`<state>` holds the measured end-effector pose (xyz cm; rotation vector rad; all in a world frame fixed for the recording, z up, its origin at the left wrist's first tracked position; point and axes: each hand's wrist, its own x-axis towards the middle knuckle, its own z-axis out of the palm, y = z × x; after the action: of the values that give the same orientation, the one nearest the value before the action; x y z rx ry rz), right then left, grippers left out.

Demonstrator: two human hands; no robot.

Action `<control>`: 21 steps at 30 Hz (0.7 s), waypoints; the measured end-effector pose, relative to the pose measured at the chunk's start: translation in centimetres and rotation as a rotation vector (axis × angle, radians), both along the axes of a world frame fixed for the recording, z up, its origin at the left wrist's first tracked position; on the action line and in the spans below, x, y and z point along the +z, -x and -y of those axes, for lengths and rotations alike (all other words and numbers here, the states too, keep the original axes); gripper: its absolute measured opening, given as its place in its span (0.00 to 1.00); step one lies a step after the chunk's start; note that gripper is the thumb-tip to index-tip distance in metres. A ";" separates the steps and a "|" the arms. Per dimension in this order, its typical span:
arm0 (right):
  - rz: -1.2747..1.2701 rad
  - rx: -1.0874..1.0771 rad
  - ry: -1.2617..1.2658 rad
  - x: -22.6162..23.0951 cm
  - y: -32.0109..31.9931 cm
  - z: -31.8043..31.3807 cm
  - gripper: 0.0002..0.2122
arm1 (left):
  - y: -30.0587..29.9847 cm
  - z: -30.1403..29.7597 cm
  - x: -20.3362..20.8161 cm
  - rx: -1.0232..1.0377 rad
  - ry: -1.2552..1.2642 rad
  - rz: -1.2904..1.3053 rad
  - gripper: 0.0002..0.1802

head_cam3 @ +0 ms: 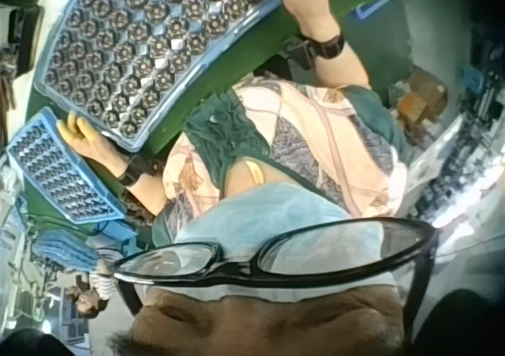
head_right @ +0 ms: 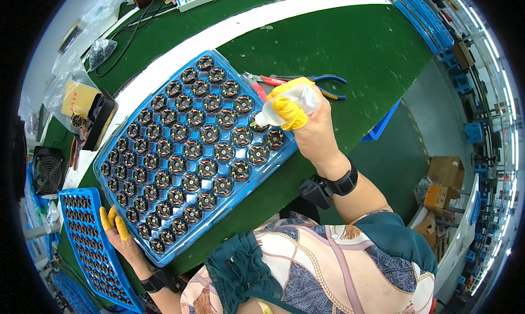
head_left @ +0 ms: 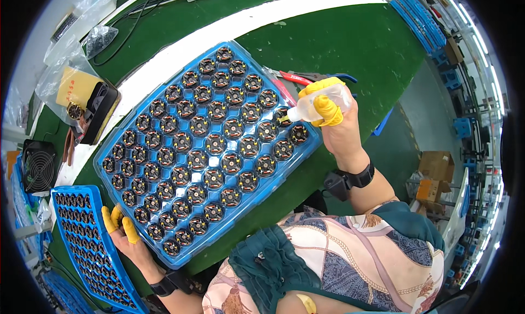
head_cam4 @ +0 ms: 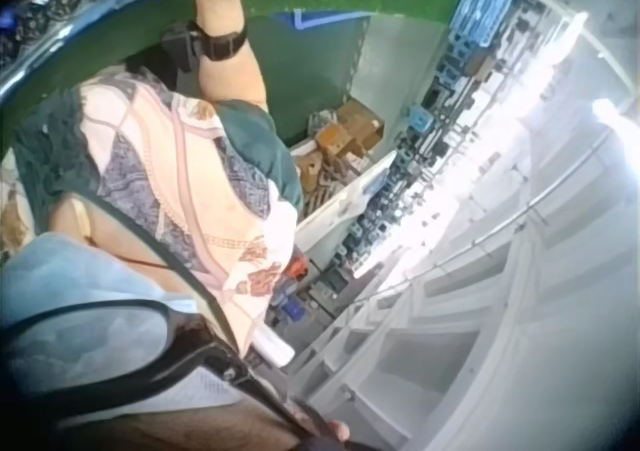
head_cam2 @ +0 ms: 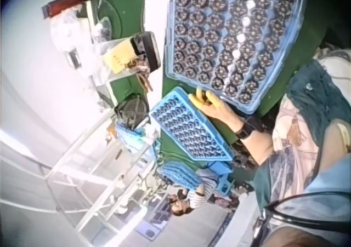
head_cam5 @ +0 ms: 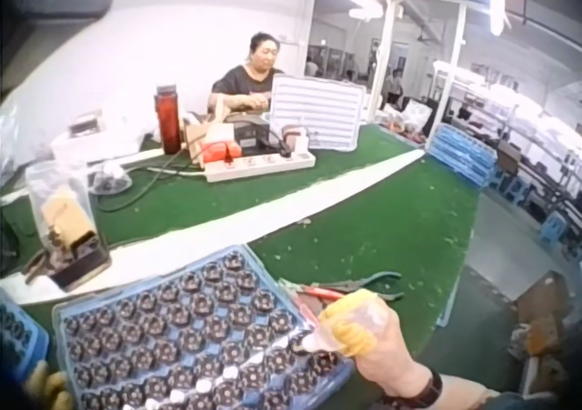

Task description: The recorder applies glue from a small bottle to circular electronic components arranged in a grid-like tray.

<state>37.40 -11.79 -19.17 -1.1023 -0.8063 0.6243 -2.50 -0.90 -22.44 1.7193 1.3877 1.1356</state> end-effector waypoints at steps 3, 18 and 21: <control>0.011 0.013 0.010 0.0 0.0 -0.3 0.11 | -0.1 0.1 0.1 -0.004 0.007 0.002 0.31; -0.073 0.015 0.021 0.2 -0.3 -1.4 0.12 | 0.2 -0.3 -0.1 0.000 -0.014 -0.035 0.31; -0.104 0.038 -0.019 0.4 -0.4 -2.1 0.12 | 0.0 -0.1 0.0 -0.007 -0.011 -0.016 0.31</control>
<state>37.79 -9.70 -18.77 -1.0313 -0.7430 0.6988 -2.50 -0.76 -22.40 1.7428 1.3869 1.1296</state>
